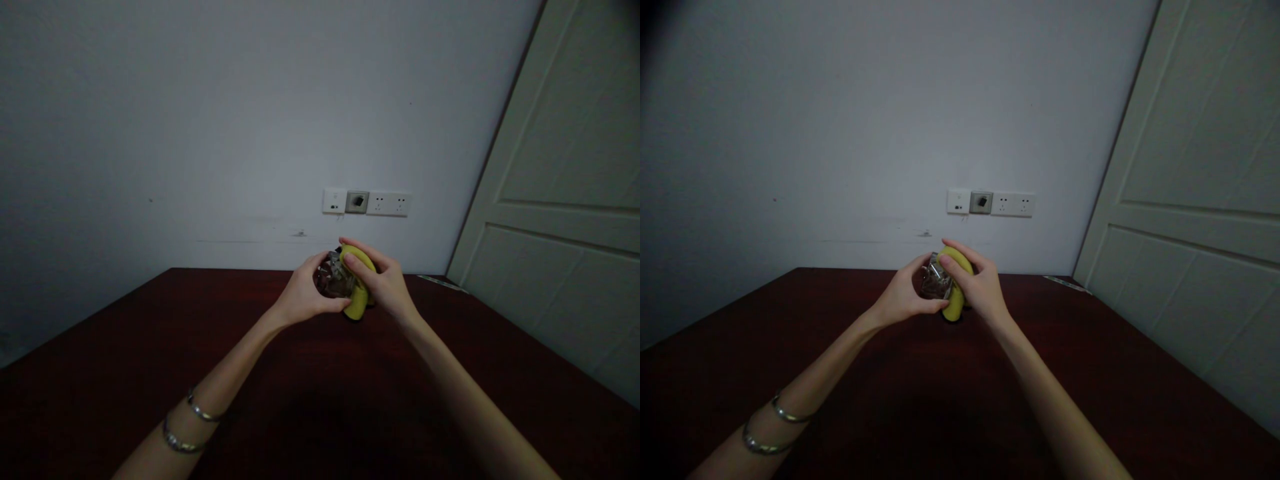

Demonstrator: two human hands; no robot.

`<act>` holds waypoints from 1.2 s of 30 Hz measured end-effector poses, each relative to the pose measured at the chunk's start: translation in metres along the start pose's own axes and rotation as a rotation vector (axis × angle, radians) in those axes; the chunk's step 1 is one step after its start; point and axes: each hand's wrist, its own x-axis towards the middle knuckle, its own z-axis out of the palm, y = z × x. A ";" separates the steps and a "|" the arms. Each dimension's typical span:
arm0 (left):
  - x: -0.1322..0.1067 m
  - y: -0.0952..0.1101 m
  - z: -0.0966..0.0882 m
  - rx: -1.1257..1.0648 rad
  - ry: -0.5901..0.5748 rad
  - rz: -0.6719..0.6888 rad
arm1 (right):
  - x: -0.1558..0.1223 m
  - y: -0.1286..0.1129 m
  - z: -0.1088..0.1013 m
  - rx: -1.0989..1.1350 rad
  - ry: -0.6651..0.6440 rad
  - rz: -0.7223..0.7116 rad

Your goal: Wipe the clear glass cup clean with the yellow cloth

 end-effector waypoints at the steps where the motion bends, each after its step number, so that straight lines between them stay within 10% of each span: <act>1: 0.001 0.000 0.000 0.012 -0.003 -0.007 | -0.002 -0.001 0.001 -0.031 -0.005 -0.041; 7: 0.003 -0.005 0.001 -0.009 -0.013 -0.020 | -0.012 -0.008 0.008 -0.336 -0.167 -0.401; 14: 0.001 -0.010 0.003 0.095 0.035 0.006 | -0.010 -0.002 0.009 -0.409 -0.003 -0.389; 21: 0.001 -0.006 -0.002 0.011 0.012 -0.009 | -0.010 -0.008 0.004 -0.382 -0.247 -0.493; 28: -0.002 0.005 -0.004 -0.271 -0.080 -0.057 | -0.002 -0.005 -0.005 -0.083 -0.088 -0.198; 36: 0.002 0.006 -0.007 -0.321 -0.085 -0.124 | -0.007 -0.016 -0.005 -0.183 -0.250 -0.381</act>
